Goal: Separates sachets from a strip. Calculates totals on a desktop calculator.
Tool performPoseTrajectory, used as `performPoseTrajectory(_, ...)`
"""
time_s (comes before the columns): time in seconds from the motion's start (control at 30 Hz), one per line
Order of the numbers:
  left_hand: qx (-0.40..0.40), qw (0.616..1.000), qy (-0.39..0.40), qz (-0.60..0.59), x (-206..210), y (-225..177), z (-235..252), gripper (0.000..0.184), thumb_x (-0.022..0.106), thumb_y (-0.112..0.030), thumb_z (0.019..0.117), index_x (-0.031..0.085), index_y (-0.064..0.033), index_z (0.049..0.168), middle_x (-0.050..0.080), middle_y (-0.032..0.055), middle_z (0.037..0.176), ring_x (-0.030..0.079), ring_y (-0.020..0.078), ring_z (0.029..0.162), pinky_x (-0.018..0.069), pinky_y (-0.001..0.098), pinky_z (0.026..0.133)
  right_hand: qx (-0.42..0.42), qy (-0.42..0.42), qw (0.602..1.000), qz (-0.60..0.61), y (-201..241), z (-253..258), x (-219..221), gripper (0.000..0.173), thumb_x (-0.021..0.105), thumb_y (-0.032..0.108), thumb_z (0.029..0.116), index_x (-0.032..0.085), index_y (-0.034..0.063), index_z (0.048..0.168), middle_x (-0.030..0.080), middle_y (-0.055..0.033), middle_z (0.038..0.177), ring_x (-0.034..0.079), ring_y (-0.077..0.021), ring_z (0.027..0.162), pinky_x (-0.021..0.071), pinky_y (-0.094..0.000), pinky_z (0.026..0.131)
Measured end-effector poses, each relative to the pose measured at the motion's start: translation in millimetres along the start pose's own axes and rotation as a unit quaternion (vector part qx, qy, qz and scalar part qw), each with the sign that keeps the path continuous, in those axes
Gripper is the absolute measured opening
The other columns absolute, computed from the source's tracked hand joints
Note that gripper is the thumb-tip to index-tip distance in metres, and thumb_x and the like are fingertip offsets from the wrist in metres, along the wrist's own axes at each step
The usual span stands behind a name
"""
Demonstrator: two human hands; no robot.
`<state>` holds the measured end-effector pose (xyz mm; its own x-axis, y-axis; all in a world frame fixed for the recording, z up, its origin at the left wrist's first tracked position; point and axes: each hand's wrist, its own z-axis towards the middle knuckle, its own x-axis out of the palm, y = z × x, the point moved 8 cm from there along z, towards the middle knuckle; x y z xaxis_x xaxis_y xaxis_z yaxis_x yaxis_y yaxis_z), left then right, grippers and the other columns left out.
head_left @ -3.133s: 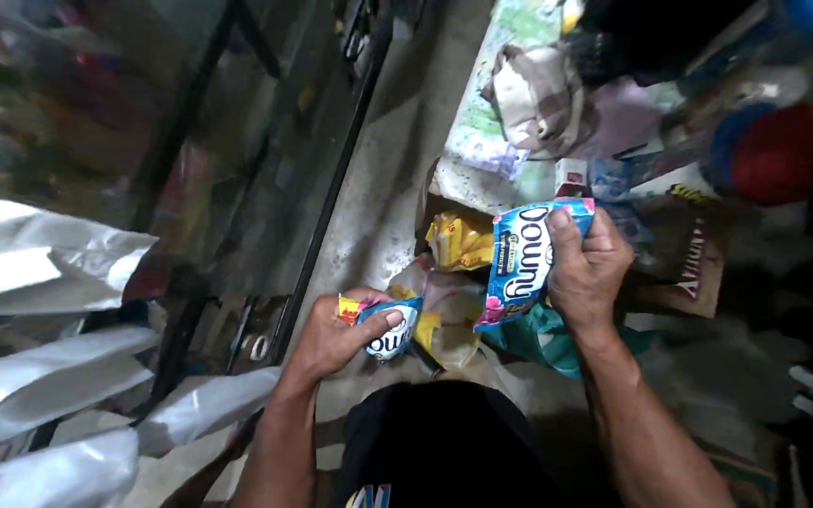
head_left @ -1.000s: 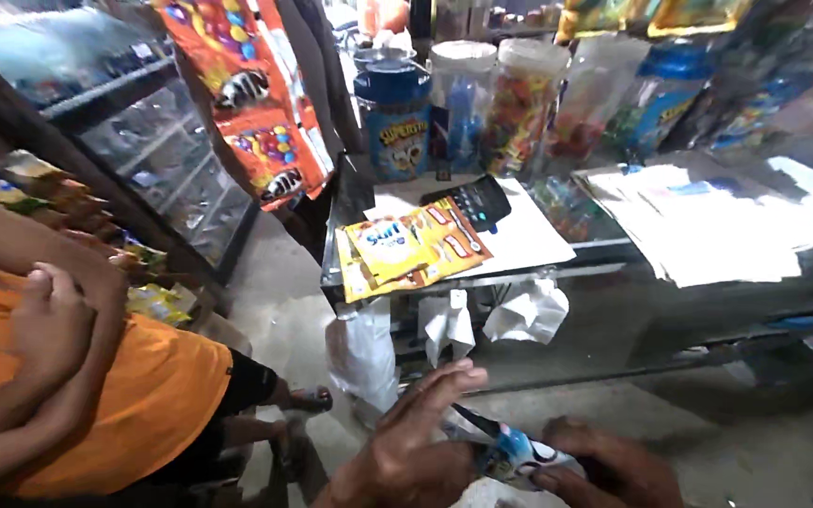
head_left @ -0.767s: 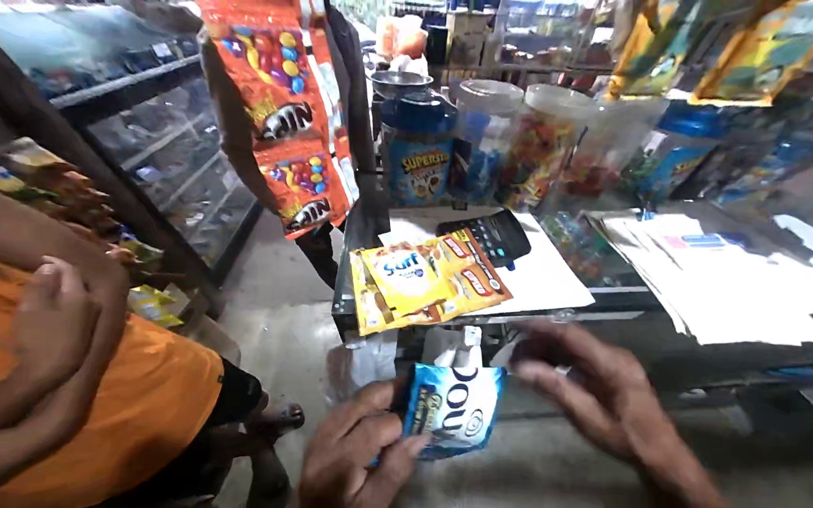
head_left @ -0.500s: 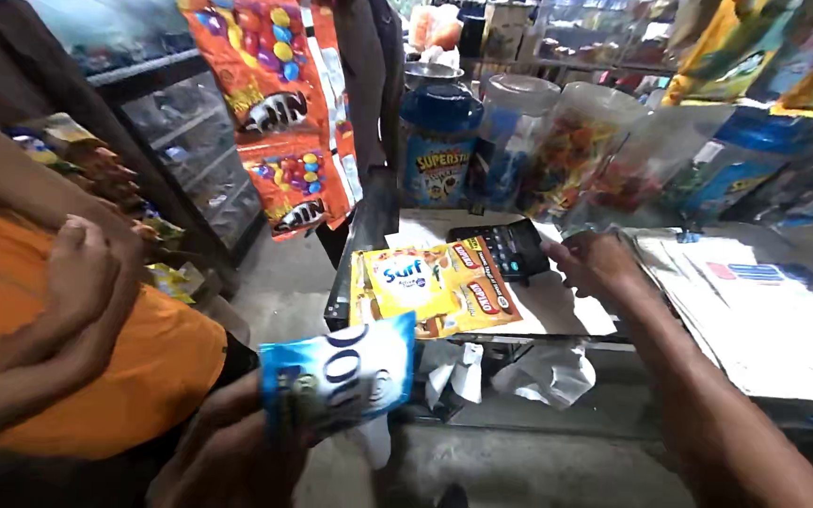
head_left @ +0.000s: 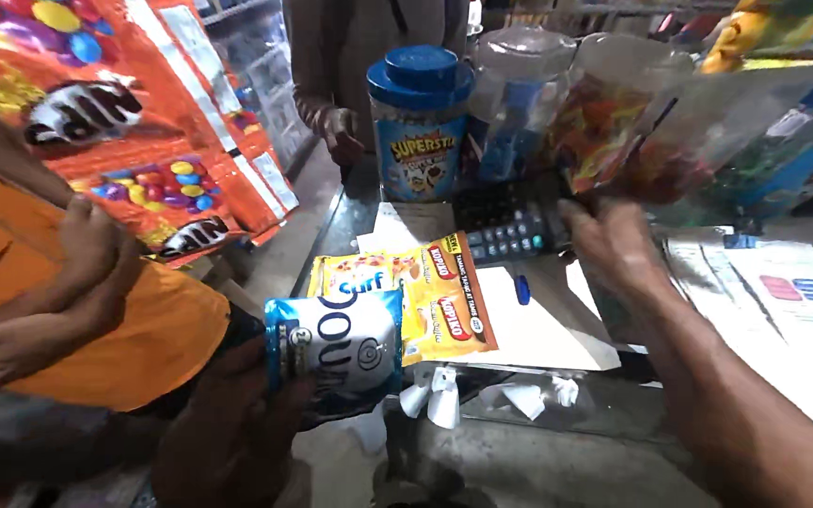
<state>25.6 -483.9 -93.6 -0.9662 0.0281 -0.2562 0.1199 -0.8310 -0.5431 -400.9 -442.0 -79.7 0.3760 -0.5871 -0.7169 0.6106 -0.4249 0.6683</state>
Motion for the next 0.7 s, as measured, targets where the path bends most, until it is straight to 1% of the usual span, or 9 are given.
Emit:
performPoseTrajectory(0.07,-0.011,0.999,0.011,0.028,3.1,6.8,12.0,0.016,0.064,-0.027,0.1015,0.071,-0.0147,0.107,0.07,-0.01,0.114,0.062,-0.0055,0.107,0.0529,0.0161,0.092,-0.04,-0.063,0.996,-0.042,3.0,1.0,-36.8,0.042,0.051,0.032,0.1086,0.065,-0.0047,0.123,0.067,-0.0292,0.114,0.066,-0.0426,0.104,0.0483,-0.0659,0.091)
performPoseTrajectory(0.13,-0.015,1.0,0.022,-0.003,9.3,18.1,25.9,0.013,0.066,-0.028,0.1003,0.071,-0.0176,0.106,0.071,-0.0111,0.11,0.065,-0.0037,0.103,0.0557,0.0181,0.089,-0.088,-0.086,0.99,-0.066,-0.8,3.3,-73.4,0.044,0.048,0.031,0.1095,0.062,-0.0041,0.132,0.064,-0.0292,0.127,0.063,-0.0404,0.118,0.0461,-0.0621,0.103)
performPoseTrajectory(0.2,-0.009,0.997,0.066,-0.046,23.0,25.3,42.2,0.014,0.064,-0.031,0.1013,0.071,-0.0201,0.108,0.071,-0.0106,0.113,0.066,0.0015,0.108,0.0565,0.0237,0.092,-0.129,-0.083,0.987,-0.042,-13.3,6.0,-97.8,0.037,0.05,0.028,0.1084,0.064,-0.0012,0.127,0.068,-0.0178,0.114,0.065,-0.0186,0.099,0.0528,-0.043,0.093)
performPoseTrajectory(0.27,-0.014,0.994,0.098,-0.04,44.4,22.1,62.5,0.018,0.062,-0.025,0.1001,0.071,-0.0111,0.107,0.071,-0.0063,0.105,0.067,-0.001,0.095,0.0576,0.0211,0.083,-0.147,-0.031,0.989,-0.003,-32.0,11.0,-99.5,0.031,0.054,0.025,0.1065,0.067,0.0012,0.121,0.068,-0.0076,0.101,0.063,-0.0061,0.085,0.0563,-0.0338,0.083)
performPoseTrajectory(0.33,-0.027,0.989,0.139,-0.032,75.2,13.1,82.2,0.018,0.063,-0.019,0.1,0.07,-0.006,0.109,0.071,-0.0049,0.094,0.064,-0.0054,0.079,0.0561,0.014,0.071,-0.158,0.039,0.987,-0.006,-43.1,7.7,-84.3,0.028,0.054,0.021,0.1069,0.069,-0.0006,0.117,0.069,-0.0104,0.099,0.065,-0.0113,0.083,0.057,-0.0398,0.082)
performPoseTrajectory(0.4,-0.048,0.979,0.197,-0.023,110.8,8.1,101.0,0.02,0.061,-0.02,0.1026,0.069,-0.0046,0.111,0.069,0.0014,0.088,0.06,0.0003,0.068,0.0522,0.0192,0.063,-0.154,0.099,0.982,-0.035,-49.0,5.7,-65.9,0.025,0.054,0.016,0.1063,0.071,-0.0013,0.113,0.071,-0.0113,0.099,0.065,-0.0144,0.086,0.0554,-0.0428,0.084)
performPoseTrajectory(0.47,-0.049,0.965,0.258,-0.01,145.2,7.0,117.6,0.022,0.058,-0.022,0.1047,0.068,-0.0028,0.109,0.068,0.0068,0.09,0.061,0.0079,0.07,0.0535,0.0282,0.066,-0.148,0.151,0.975,-0.063,-57.6,10.0,-51.2,0.024,0.055,0.015,0.1051,0.074,0.0021,0.11,0.072,-0.008,0.099,0.066,-0.0122,0.089,0.0544,-0.0421,0.085)
performPoseTrajectory(0.6,-0.031,0.94,0.34,0.006,184.5,3.7,139.5,0.023,0.055,-0.019,0.1058,0.067,-0.0001,0.108,0.068,0.0115,0.097,0.065,0.0168,0.082,0.0541,0.0364,0.077,-0.129,0.176,0.974,-0.067,-70.7,12.5,-37.1,0.023,0.055,0.018,0.1059,0.074,0.0041,0.105,0.07,-0.0057,0.086,0.063,-0.0122,0.075,0.0531,-0.0403,0.072)
performPoseTrajectory(0.7,-0.036,0.928,0.37,0.022,196.4,10.4,151.2,0.021,0.055,-0.018,0.1059,0.066,-0.0003,0.109,0.067,0.0109,0.097,0.064,0.0163,0.084,0.0533,0.0352,0.078,-0.144,0.168,0.968,-0.118,-68.9,12.2,-35.1,0.024,0.057,0.016,0.1066,0.073,0.0001,0.113,0.072,-0.0195,0.099,0.069,-0.0327,0.088,0.0527,-0.0604,0.083)
